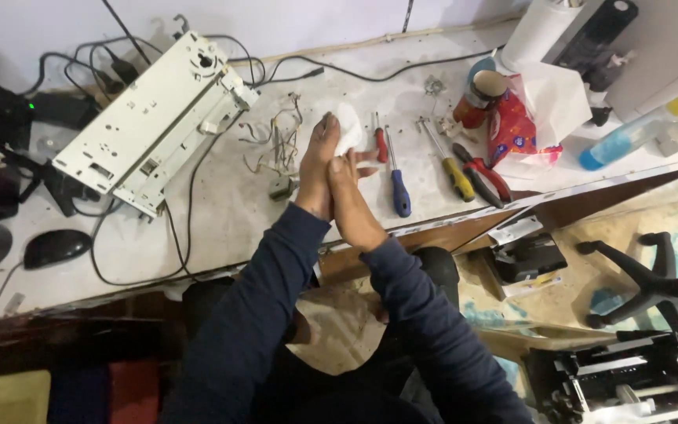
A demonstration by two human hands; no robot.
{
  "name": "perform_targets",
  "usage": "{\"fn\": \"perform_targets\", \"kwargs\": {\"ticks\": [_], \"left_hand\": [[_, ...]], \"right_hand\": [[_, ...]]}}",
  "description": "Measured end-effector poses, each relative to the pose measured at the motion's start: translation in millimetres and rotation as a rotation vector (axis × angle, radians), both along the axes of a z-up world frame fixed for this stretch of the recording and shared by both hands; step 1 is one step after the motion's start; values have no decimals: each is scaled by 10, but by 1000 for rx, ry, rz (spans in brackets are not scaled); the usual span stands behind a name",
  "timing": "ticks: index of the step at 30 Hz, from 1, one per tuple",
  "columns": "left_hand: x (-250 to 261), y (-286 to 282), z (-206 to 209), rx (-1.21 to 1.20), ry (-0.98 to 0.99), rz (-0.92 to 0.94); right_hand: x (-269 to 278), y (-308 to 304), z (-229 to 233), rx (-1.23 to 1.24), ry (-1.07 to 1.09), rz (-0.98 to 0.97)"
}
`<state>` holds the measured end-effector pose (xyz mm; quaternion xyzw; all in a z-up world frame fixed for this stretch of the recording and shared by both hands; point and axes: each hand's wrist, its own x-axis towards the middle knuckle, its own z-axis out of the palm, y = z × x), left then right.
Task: The person disassembles a white electronic device on a cluttered workbench, removing a metal component and wires. They use pliers to cut a wire and then clean a small motor with a tissue and a liquid from a bottle.
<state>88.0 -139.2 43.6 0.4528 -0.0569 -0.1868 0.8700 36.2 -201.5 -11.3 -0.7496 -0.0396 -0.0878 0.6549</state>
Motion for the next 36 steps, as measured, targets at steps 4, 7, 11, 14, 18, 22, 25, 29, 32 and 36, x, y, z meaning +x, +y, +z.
{"fn": "perform_targets", "kwargs": {"ticks": [4,7,11,14,18,22,25,29,32,36], "left_hand": [[491,-95,-460,95,9,114],[1088,108,-1522,604,-631,365],[1625,479,-1285,1370,-1127,695],[1354,982,-908,1198,-1422,753],[479,1029,-154,1156,-691,499],[206,921,78,688,-337,588],[82,849,75,488,-476,501],[4,785,208,408,-707,503],[-46,829,231,391,-463,361],[-11,762,99,391,-276,410]], "right_hand": [[-120,-3,194,-163,-232,91],[-110,-242,-200,-310,-395,132],[-525,-560,515,-818,-663,44],[-485,-1638,554,-721,-571,-567],[-739,-3165,637,-415,-428,-1379],[-644,-3953,587,-100,75,-1405],[-505,-4380,310,-193,-123,-1179],[-553,-4576,217,-144,-516,-1115],[-865,-4297,428,-95,-703,-1043],[-1297,-3065,1038,-29,-677,-881]]}}
